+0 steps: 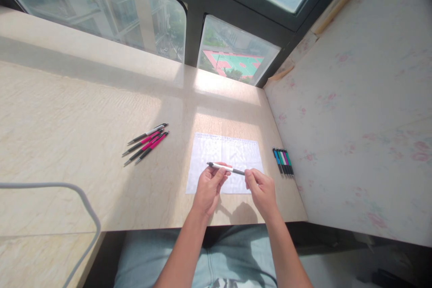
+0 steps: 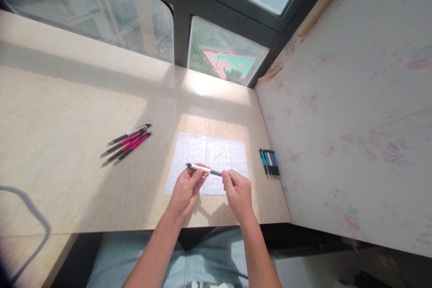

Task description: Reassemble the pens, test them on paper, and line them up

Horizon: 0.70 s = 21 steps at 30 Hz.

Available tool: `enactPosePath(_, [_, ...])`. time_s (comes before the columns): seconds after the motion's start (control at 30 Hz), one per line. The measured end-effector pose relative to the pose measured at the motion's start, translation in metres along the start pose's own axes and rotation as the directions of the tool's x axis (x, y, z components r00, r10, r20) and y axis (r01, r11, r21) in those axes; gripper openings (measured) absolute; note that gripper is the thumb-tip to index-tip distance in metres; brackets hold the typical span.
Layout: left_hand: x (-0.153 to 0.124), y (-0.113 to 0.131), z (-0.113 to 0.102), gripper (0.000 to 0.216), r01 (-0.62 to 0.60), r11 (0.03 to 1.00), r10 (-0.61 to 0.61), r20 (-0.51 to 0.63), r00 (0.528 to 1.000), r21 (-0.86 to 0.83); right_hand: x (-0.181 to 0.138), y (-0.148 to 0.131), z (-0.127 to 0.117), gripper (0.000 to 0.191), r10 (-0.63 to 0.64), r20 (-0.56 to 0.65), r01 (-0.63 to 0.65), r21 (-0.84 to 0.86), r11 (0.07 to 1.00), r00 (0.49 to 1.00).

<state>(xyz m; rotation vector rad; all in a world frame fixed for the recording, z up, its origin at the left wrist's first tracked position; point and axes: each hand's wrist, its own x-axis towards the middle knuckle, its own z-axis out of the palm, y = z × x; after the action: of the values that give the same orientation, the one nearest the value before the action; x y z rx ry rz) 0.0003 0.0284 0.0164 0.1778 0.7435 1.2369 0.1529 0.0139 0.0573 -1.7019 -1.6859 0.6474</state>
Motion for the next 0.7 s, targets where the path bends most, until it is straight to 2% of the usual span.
enactPosePath(0.3, [0.002, -0.003, -0.002, 0.027, -0.032, 0.999, 0.032, 0.002, 0.999, 0.005, 0.000, 0.000, 0.006, 0.048, 0.042, 0.013, -0.043, 0.075, 0.996, 0.999])
enactPosePath(0.5, [0.001, -0.003, -0.002, 0.031, -0.047, 0.999, 0.047, 0.027, 0.999, 0.003, -0.004, 0.001, 0.016, 0.048, 0.101, 0.113, -0.121, 0.180, 0.976, 0.988])
enactPosePath(0.7, [-0.001, -0.005, 0.002, 0.032, -0.029, 0.987, 0.018, 0.070, 0.997, 0.158, -0.012, 0.008, 0.023, 0.049, 0.098, 0.256, -0.163, 0.247, 0.955, 0.962])
